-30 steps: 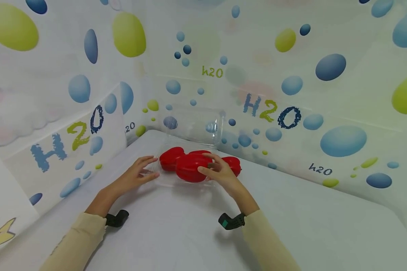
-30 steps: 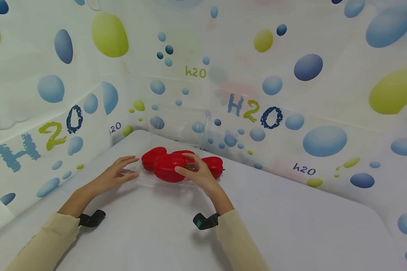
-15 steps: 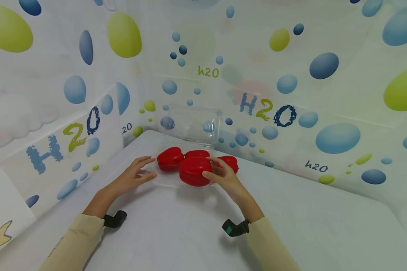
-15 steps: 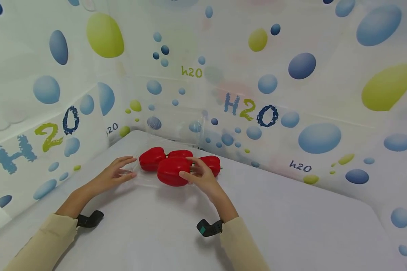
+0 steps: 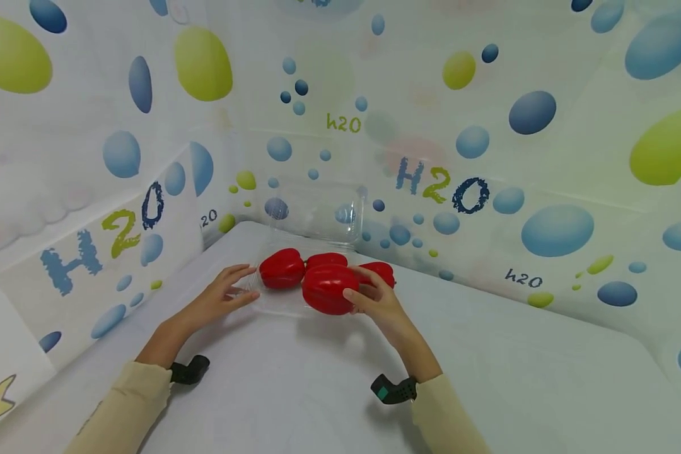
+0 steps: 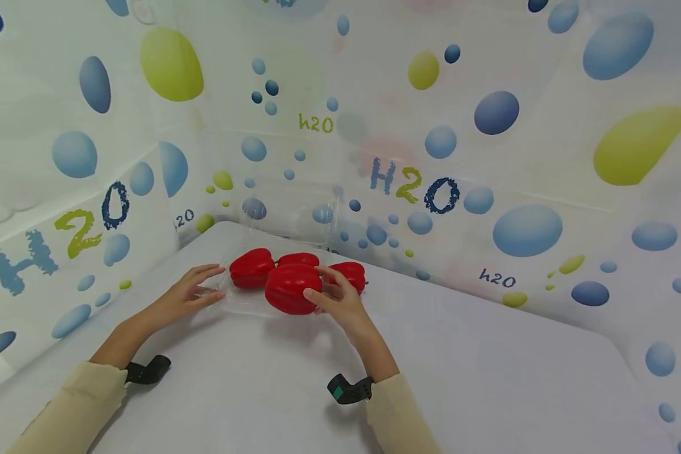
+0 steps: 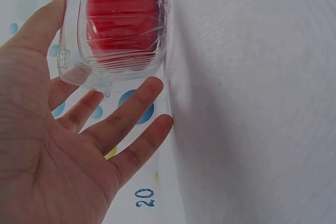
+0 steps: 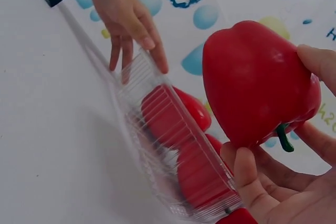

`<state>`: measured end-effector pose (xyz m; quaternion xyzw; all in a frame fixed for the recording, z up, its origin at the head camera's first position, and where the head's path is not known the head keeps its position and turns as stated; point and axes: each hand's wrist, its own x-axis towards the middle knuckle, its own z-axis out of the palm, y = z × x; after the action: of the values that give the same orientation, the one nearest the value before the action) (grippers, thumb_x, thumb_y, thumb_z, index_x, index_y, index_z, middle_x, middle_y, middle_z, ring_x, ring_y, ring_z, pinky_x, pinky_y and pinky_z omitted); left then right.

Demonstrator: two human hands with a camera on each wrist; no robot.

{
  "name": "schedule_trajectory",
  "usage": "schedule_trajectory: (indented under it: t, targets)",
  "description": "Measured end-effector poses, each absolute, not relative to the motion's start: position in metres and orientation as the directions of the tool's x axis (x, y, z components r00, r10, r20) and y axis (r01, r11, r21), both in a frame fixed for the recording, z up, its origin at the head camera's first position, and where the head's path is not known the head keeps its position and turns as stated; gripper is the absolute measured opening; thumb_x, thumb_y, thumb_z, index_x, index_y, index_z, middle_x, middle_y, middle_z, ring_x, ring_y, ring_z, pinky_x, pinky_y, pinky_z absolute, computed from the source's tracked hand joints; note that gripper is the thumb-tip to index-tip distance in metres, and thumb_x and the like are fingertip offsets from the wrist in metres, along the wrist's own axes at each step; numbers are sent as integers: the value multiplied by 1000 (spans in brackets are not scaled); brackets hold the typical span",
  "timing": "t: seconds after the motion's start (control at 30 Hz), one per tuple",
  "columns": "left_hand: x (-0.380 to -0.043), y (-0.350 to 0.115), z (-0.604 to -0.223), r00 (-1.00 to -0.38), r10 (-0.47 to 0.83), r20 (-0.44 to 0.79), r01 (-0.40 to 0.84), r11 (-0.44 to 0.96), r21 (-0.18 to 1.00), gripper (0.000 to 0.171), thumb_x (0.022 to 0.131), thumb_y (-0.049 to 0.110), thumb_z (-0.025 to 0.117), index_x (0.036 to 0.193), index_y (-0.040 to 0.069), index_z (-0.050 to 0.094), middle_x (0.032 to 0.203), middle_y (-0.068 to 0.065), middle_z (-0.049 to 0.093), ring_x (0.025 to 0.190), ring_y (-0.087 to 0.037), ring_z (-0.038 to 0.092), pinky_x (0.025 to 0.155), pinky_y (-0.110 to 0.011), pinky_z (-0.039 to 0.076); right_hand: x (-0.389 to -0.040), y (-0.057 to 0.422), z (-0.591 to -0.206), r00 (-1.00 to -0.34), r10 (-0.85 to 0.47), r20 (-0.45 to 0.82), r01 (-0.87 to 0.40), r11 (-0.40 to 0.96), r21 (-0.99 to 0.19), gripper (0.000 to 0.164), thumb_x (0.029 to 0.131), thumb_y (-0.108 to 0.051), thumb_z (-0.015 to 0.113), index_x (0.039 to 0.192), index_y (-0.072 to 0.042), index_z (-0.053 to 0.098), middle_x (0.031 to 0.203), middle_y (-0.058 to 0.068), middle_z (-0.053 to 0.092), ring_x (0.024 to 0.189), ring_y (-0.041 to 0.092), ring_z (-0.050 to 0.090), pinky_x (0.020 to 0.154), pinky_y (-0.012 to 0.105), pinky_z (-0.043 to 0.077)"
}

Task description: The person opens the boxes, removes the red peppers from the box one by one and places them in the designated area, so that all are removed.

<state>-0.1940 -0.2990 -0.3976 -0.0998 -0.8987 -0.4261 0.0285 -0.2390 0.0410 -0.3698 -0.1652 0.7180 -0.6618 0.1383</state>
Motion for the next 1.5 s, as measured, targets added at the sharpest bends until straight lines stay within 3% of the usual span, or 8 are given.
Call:
schedule_trajectory:
  t: [0.47, 1.07, 1.5]
  targets:
    - [-188, -305, -399, -981, 146, 130, 193, 615, 764, 67, 96, 29, 62, 150, 4, 32, 152, -26, 21, 122, -49, 50, 97, -58, 47, -241, 42, -366, -901, -432, 33, -72, 75, -995, 55, 88, -24, 72, 138, -21, 50, 134, 8, 55, 115, 26, 54, 86, 37, 56]
    - [-190, -300, -398, -978, 160, 137, 207, 597, 775, 67, 95, 26, 63, 150, 5, 31, 153, -25, 21, 121, -48, 50, 96, -58, 48, -253, 69, -366, -871, -488, -53, -15, 135, -991, 60, 87, -23, 74, 140, -20, 46, 140, 9, 49, 121, 29, 51, 87, 38, 56]
    - [-193, -297, -398, -976, 160, 145, 214, 622, 754, 66, 96, 27, 62, 149, 1, 32, 152, -27, 21, 120, -50, 51, 98, -59, 45, -258, 84, -372, -825, -564, -32, 27, 17, -999, 57, 92, -13, 64, 144, -12, 41, 142, 15, 44, 120, 28, 49, 83, 30, 55]
